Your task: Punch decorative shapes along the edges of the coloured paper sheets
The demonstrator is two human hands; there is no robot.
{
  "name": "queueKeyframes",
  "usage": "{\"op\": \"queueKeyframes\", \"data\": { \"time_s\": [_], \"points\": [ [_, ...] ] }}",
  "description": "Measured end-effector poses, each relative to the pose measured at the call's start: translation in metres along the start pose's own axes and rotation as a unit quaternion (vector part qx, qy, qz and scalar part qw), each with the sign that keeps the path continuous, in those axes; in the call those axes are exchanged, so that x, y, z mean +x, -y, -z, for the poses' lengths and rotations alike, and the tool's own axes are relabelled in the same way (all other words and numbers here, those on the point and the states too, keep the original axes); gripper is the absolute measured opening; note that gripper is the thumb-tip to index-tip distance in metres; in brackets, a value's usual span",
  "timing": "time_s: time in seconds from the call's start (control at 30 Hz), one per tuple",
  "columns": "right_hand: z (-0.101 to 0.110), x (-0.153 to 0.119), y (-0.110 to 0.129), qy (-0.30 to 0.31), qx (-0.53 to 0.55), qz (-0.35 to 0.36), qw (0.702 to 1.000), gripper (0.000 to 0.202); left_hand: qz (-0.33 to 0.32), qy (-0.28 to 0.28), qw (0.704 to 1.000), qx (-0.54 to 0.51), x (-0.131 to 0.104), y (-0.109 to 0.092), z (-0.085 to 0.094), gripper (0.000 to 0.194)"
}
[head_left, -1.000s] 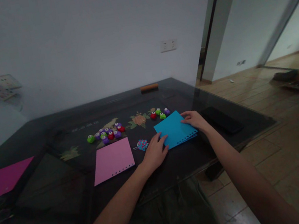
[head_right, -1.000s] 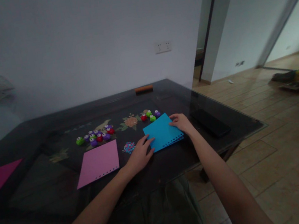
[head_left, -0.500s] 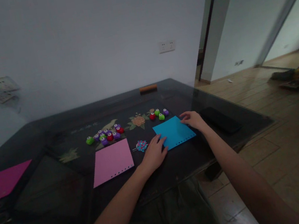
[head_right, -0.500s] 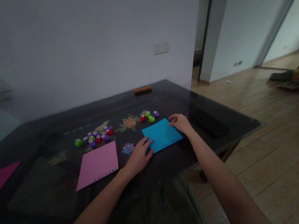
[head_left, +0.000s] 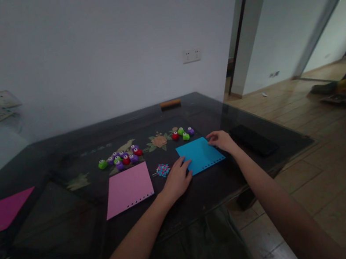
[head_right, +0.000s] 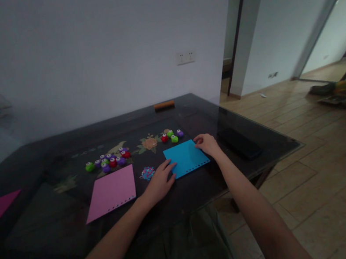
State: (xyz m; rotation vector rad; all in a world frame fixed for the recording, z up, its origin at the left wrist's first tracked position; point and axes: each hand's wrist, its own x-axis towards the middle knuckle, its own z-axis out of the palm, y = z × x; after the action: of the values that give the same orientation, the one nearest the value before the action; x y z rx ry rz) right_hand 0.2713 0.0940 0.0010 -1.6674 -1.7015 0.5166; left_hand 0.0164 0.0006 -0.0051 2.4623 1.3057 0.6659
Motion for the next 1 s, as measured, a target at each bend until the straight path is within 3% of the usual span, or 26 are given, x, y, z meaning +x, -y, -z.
{"op": "queueKeyframes", "data": {
  "time_s": [0.77,0.9,1.0],
  "points": [
    [0.002,-0.002,0.006,0.021,-0.028,-0.019,0.999,0.024,0.022,0.012,1.0,0.011,0.002,-0.003,0.004,0.045],
    [0.004,-0.004,0.011,0.005,-0.05,-0.006,0.999,0.022,0.03,-0.013,0.999,-0.014,0.005,-0.01,0.015,0.046],
    [0.004,-0.005,0.013,-0.008,-0.061,0.001,0.998,0.021,0.013,-0.058,0.997,-0.051,0.007,-0.016,0.034,0.04]
  ]
}}
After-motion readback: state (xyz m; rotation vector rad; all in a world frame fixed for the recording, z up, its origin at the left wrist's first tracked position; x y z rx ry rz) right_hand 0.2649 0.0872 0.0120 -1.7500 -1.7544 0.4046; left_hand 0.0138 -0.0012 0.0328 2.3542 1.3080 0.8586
